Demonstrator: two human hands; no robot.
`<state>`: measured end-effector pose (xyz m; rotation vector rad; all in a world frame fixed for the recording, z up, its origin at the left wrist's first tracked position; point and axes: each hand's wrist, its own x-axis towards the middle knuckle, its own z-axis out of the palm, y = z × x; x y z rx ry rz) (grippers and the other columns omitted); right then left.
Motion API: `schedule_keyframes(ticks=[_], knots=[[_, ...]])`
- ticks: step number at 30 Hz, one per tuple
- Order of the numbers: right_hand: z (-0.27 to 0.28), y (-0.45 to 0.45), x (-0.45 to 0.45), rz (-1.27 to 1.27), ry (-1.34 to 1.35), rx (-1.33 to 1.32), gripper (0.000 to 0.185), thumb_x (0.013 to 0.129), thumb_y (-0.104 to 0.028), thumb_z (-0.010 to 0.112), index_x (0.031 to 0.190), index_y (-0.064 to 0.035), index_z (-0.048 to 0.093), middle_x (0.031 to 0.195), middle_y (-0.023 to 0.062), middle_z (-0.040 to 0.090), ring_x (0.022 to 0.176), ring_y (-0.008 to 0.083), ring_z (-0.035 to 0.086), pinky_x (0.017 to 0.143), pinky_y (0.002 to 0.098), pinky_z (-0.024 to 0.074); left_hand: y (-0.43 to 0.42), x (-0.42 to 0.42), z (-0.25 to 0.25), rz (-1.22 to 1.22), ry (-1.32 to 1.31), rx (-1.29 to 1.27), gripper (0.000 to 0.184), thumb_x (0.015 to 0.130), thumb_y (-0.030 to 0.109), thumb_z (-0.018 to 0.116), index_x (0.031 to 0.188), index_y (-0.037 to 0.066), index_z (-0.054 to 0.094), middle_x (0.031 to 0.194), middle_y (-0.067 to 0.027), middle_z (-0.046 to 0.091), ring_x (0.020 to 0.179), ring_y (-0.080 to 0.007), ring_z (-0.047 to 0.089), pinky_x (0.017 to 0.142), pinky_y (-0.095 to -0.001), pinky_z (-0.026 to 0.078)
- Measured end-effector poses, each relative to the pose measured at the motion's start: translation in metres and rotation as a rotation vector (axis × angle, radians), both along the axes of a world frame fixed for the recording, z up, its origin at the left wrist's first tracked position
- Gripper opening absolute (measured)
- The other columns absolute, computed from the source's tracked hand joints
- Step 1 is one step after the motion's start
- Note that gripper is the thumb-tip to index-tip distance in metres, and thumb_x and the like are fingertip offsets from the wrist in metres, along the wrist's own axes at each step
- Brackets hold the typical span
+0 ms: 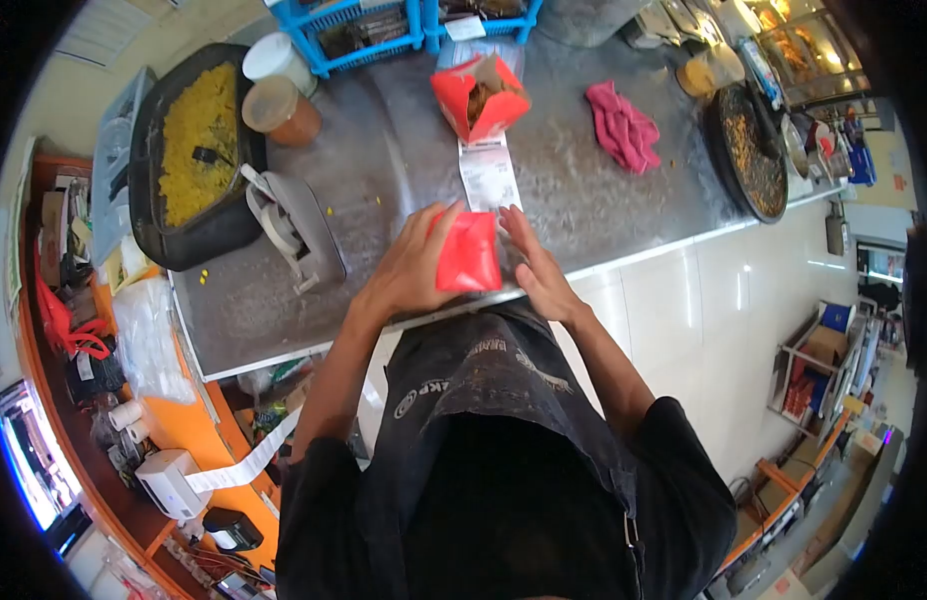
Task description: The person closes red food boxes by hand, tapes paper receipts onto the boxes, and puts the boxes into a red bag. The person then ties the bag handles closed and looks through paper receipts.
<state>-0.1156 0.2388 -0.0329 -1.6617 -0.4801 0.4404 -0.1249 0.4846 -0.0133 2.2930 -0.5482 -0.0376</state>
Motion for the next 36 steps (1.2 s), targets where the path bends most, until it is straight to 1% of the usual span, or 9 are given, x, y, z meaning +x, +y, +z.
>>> schedule_keyframes(ticks=[4,8,12,14,20,25,27,32,36], knots=[[-0.012,-0.030,0.039,-0.117,-0.128,-0.275,0.059,0.091,-0.027,0.062,0.141,-0.0024,0.042,0.145,0.0216,0.044,0.132,0.0327,0.046,0.109,0.0403,0.0351,0.022,-0.022,0.006,0.318,0.036,0.094,0.116,0.056,0.040,0.088,0.145,-0.003,0.027,0.142,-0.0255,0.035,0.132,-0.0428,0.036,0.109,-0.0483,0.032],[-0.008,-0.049,0.076,-0.257,-0.192,-0.205,0.043,0.090,-0.020,0.065,0.127,0.0003,0.056,0.122,0.0177,0.062,0.100,0.0246,0.065,0.090,0.0350,0.0500,0.019,-0.018,0.049,0.501,-0.035,0.096,0.114,0.061,0.036,0.088,0.146,-0.005,0.024,0.150,-0.0261,0.027,0.139,-0.0396,0.029,0.113,-0.0470,0.025],[-0.012,-0.050,0.148,-0.301,-0.038,-0.006,0.043,0.090,-0.018,0.064,0.127,-0.0002,0.056,0.127,0.0186,0.060,0.103,0.0262,0.064,0.090,0.0351,0.0494,-0.030,0.048,0.066,0.721,-0.042,-0.526,0.100,0.072,0.027,0.081,0.146,-0.006,0.023,0.151,-0.0237,0.028,0.142,-0.0343,0.028,0.115,-0.0440,0.024],[0.004,-0.032,0.193,-0.209,-0.212,0.011,0.052,0.087,-0.020,0.068,0.132,-0.0006,0.052,0.131,0.0196,0.057,0.110,0.0287,0.061,0.094,0.0374,0.0471,-0.044,0.097,0.056,0.572,-0.148,-0.168,0.100,0.072,0.025,0.081,0.147,-0.003,0.022,0.151,-0.0233,0.029,0.141,-0.0339,0.030,0.114,-0.0417,0.025],[-0.019,0.012,0.238,-0.088,-0.409,0.002,0.081,0.077,-0.025,0.077,0.143,-0.0010,0.037,0.138,0.0215,0.050,0.126,0.0352,0.050,0.105,0.0421,0.0392,-0.016,0.189,0.032,0.277,0.088,0.041,0.065,0.072,0.022,0.081,0.127,0.003,0.053,0.142,-0.0172,0.048,0.127,-0.0279,0.050,0.106,-0.0363,0.039],[-0.047,0.034,0.232,-0.183,-0.136,0.086,0.068,0.078,-0.018,0.071,0.137,0.0002,0.042,0.136,0.0241,0.049,0.125,0.0388,0.050,0.103,0.0423,0.0419,-0.013,0.181,0.013,0.549,0.232,-0.331,0.025,0.079,0.007,0.073,0.100,0.002,0.061,0.130,-0.0098,0.059,0.116,-0.0161,0.055,0.095,-0.0315,0.046],[-0.054,0.042,0.226,-0.444,-0.408,0.064,0.062,0.076,-0.025,0.076,0.127,-0.0017,0.050,0.126,0.0204,0.055,0.110,0.0363,0.057,0.092,0.0430,0.0468,-0.037,0.174,0.011,0.686,0.127,-0.538,0.019,0.080,0.007,0.072,0.095,0.002,0.062,0.128,-0.0095,0.060,0.110,-0.0166,0.057,0.091,-0.0323,0.047],[-0.030,0.042,0.241,-0.632,-0.437,-0.018,0.047,0.072,-0.040,0.081,0.091,-0.0039,0.059,0.097,0.0148,0.062,0.077,0.0303,0.063,0.064,0.0416,0.0504,-0.082,0.152,0.017,0.799,-0.126,0.203,0.041,0.088,0.028,0.066,0.119,0.001,0.064,0.115,-0.0191,0.055,0.110,-0.0337,0.052,0.095,-0.0428,0.041],[-0.034,0.045,0.270,-0.278,-0.429,-0.046,0.038,0.084,-0.037,0.072,0.069,-0.0041,0.060,0.063,0.0167,0.058,0.063,0.0306,0.062,0.060,0.0406,0.0491,-0.078,0.149,0.029,0.822,0.140,0.192,0.038,0.093,0.028,0.057,0.118,-0.001,0.065,0.115,-0.0183,0.055,0.108,-0.0308,0.053,0.090,-0.0410,0.043]])
